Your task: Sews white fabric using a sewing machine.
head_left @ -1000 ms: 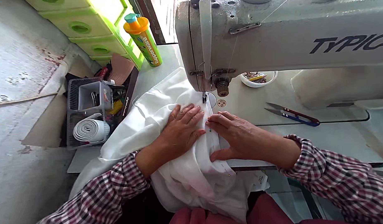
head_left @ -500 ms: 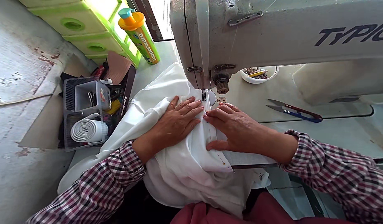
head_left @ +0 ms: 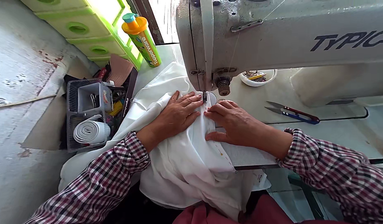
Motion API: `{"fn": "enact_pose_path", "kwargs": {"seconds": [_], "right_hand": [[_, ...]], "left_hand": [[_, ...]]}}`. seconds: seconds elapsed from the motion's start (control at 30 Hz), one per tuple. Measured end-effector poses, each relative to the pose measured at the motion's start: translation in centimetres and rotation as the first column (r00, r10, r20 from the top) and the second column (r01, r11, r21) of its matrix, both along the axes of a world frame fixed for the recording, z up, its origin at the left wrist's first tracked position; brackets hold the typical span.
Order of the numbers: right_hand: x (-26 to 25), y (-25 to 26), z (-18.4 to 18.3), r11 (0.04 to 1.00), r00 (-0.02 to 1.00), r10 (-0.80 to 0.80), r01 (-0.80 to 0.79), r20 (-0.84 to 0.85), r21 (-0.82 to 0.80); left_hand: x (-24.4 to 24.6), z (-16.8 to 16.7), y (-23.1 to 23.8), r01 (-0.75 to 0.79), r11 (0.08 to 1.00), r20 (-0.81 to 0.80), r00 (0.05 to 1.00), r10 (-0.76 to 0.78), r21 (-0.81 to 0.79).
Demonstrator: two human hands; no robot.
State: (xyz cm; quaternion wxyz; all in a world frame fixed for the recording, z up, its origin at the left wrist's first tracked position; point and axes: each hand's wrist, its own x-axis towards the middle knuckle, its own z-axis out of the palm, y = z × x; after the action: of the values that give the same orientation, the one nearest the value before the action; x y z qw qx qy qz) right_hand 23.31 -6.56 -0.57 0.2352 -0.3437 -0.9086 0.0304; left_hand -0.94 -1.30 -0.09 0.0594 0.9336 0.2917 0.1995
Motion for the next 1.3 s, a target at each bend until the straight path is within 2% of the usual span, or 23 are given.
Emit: {"fn": "enact_pose_path", "kwargs": {"seconds": [0.2,0.33,0.43,0.53,0.63,0.73,0.8,0.87,0.93,1.03,1.1,1.13,1.2,1.3], "right_hand": [[-0.1,0.2,0.3,0.999,1.0,0.0,0.0,-0.019,-0.036],[0.1,0.4,1.2,0.986,0.997,0.031,-0.043,-0.077,-0.159],[-0.1,1.0,1.6,0.985,0.993,0.047,-0.065,-0.112,-0.157],[-0.3,1.5,1.9,0.979,0.992,0.039,-0.062,-0.122,-0.192],[-0.5,1.5,2.5,0.967,0.994,-0.022,-0.006,-0.107,-0.255],[-0.9,0.9,3.8,0.91,0.986,-0.157,0.126,-0.047,-0.395],[-1.3,0.4,4.6,0.879,0.975,-0.222,0.207,0.016,-0.429],[-1.7,-0.1,5.2,0.856,0.955,-0.28,0.296,0.1,-0.424],[-2.1,-0.6,5.6,0.828,0.937,-0.31,0.35,0.164,-0.438],[-1.8,-1.2,4.7,0.856,0.927,-0.351,0.375,0.132,-0.356],[-0.3,-1.2,4.5,0.883,0.89,-0.454,0.456,0.04,-0.115],[0.7,-0.7,4.8,0.857,0.857,-0.516,0.515,0.003,-0.022],[2.8,0.4,5.6,0.767,0.767,-0.641,0.641,-0.007,0.031],[4.8,1.8,5.7,0.673,0.677,-0.735,0.733,-0.013,0.1]], "left_hand": [[0.0,-0.3,0.9,0.019,1.0,0.023,1.0,-0.019,0.025],[0.1,-0.8,1.1,0.03,0.997,0.061,0.998,-0.034,0.065],[0.1,-0.8,0.7,0.084,0.986,0.117,0.988,-0.101,0.142],[-0.4,-0.6,-0.4,0.095,0.974,0.102,0.988,-0.118,0.208],[-1.5,0.0,-2.4,0.039,0.978,0.061,0.997,-0.052,0.207],[-2.6,1.7,-5.9,-0.042,0.998,-0.029,0.999,0.043,0.045],[-2.9,2.4,-8.0,-0.118,0.993,-0.087,0.989,0.116,-0.029],[-2.6,2.0,-9.7,-0.21,0.978,-0.082,0.974,0.21,0.014],[-2.4,0.9,-10.7,-0.316,0.939,-0.003,0.948,0.319,0.138],[-2.7,0.1,-11.4,-0.49,0.84,0.053,0.869,0.492,0.233],[-3.1,0.3,-11.8,-0.561,0.8,0.06,0.825,0.562,0.214],[-3.3,0.4,-12.1,-0.576,0.792,0.067,0.815,0.576,0.203],[-3.0,0.6,-12.7,-0.574,0.796,0.092,0.818,0.567,0.193],[-0.9,1.2,-12.9,-0.485,0.862,0.148,0.873,0.465,0.146]]}}
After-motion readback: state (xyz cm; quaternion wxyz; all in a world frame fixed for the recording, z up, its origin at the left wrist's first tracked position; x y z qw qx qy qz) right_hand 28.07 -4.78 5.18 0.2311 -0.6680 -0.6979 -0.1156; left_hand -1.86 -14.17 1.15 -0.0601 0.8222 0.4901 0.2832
